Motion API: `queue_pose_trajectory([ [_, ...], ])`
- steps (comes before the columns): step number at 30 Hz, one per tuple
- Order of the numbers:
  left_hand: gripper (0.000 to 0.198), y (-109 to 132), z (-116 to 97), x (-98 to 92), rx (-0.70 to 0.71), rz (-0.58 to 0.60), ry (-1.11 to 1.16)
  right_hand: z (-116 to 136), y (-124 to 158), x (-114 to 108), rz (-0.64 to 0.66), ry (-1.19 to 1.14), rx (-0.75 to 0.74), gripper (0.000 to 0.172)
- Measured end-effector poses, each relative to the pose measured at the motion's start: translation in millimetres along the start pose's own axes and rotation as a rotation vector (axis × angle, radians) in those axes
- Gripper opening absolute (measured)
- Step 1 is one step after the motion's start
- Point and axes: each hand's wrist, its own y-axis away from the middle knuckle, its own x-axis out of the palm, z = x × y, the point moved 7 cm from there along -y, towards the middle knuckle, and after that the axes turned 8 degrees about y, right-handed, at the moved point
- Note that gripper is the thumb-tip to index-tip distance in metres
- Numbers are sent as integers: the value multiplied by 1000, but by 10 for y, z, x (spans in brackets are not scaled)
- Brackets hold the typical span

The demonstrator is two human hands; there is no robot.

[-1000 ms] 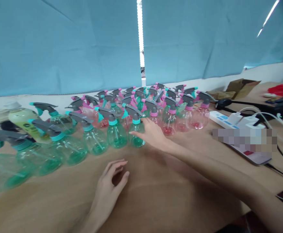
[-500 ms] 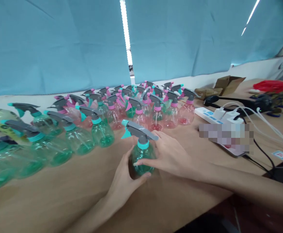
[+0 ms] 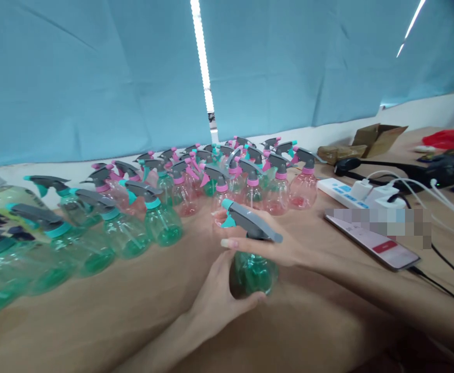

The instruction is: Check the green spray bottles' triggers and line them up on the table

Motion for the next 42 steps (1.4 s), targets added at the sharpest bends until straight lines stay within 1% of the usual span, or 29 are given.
queue_pose_trajectory([
  [3, 72, -43, 23, -38, 16, 18, -44, -54, -31, 1, -39, -137, 16, 30],
  [5, 75, -53, 58, -64, 22, 40, -83, -94, -57, -15, -83, -171, -3, 25],
  [7, 79, -46, 110, -88, 20, 66, -138, -108, -84, -37, -117, -134, -49, 21],
  [10, 84, -9, 213, -136, 6, 89, -265, -116, -125, -56, -108, -70, -102, 13],
  [12, 86, 24, 283, -177, -3, 96, -353, -129, -151, -75, -94, -49, -123, 10],
  [15, 83, 69, 360, -239, -12, 91, -445, -142, -174, -119, -110, -2, -171, 7],
  [17, 80, 91, 376, -265, -4, 85, -480, -141, -175, -143, -126, 32, -199, 7],
  [19, 78, 105, 369, -270, 16, 81, -500, -133, -170, -151, -129, 64, -211, 11],
  [21, 77, 113, 356, -263, 34, 83, -508, -111, -162, -155, -130, 75, -222, 15],
  [25, 77, 115, 345, -242, 51, 92, -502, -47, -150, -164, -131, 82, -229, 16],
  [27, 77, 110, 345, -236, 57, 97, -499, -14, -148, -169, -121, 99, -211, 20],
  [30, 76, 107, 347, -231, 62, 102, -496, 14, -147, -174, -90, 142, -141, 27],
  [33, 75, 112, 344, -229, 63, 105, -497, 24, -134, -187, -80, 183, -96, 29],
  [36, 74, 114, 336, -228, 60, 108, -506, -3, -121, -200, -91, 168, -66, 23],
  [40, 73, 103, 338, -216, 50, 130, -525, -77, -114, -185, -76, 87, -7, 6],
  [42, 74, 97, 337, -216, 51, 129, -526, -113, -114, -166, -56, 57, 8, 11],
])
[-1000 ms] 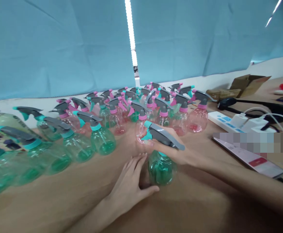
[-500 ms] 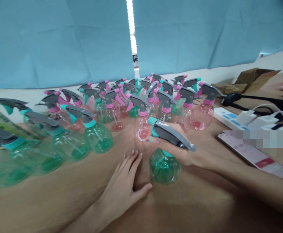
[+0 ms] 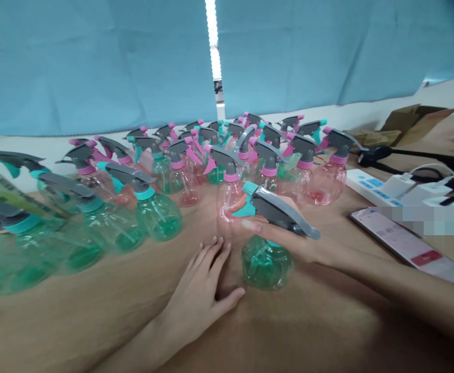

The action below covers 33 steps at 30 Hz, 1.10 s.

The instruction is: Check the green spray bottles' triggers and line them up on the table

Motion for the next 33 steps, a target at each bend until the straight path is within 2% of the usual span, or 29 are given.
queue_pose_trajectory([
  [9, 67, -9, -6, -16, 1, -12, 29, -127, 20, 42, 22, -56, -10, 26],
  [17, 62, -16, -13, -26, 13, -26, 19, -79, 11, 18, 2, -36, -45, 22],
  [33, 61, -15, -14, -33, 10, -22, 17, -134, 11, 41, -4, -2, -57, 26],
])
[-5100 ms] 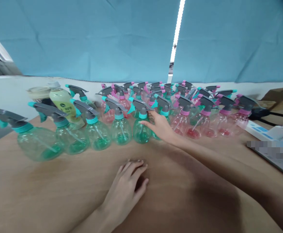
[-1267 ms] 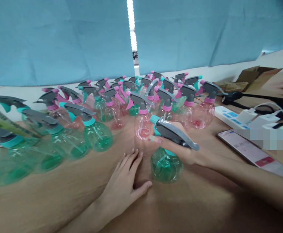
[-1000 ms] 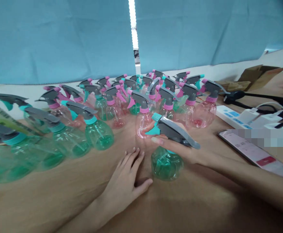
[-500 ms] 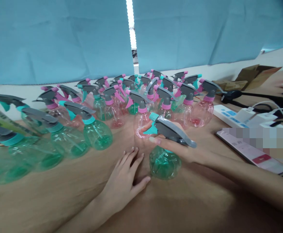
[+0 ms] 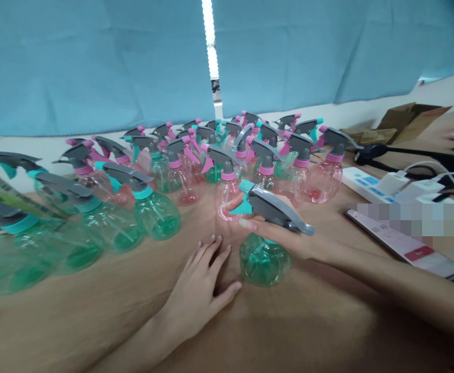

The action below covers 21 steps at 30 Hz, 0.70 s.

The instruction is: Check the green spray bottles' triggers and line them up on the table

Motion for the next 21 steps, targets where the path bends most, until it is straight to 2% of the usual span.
queue_pose_trajectory([
  [6, 62, -7, 3, 7, -6, 10, -14, 25, -2, 9, 17, -25, 14, 23],
  [14, 63, -5, -3, 5, -6, 28, -35, 77, -18, -32, -28, 24, -22, 10],
  [21, 63, 2, -8, 15, 6, 27, -60, 201, -29, -78, -17, 60, -105, 13],
])
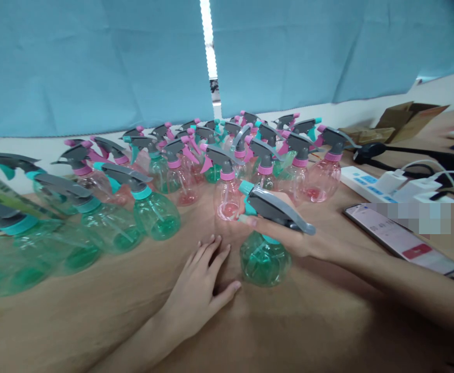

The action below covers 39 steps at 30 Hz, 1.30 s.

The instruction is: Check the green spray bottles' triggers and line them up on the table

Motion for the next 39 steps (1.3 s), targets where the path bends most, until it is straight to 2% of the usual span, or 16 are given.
queue_pose_trajectory([
  [7, 63, -1, 2, 15, 10, 15, -62, -13, 9, 9, -8, -13, -35, 29],
  [10, 63, -2, 2, 8, 11, 7, -65, -16, 17, 14, -5, -58, -44, 21],
  [13, 64, -4, 0, 11, 12, 18, -65, -42, 20, 33, 22, -81, 26, 7],
  [17, 64, -2, 9, 14, 10, 25, -58, -70, 25, 66, 47, -66, 104, 19],
  [31, 63, -5, 14, 3, 27, -3, -62, -86, 28, 89, 35, -141, 90, 32],
  [39, 63, -10, 2, 1, 22, 4, -44, -96, 35, 108, 59, -140, 77, 28],
])
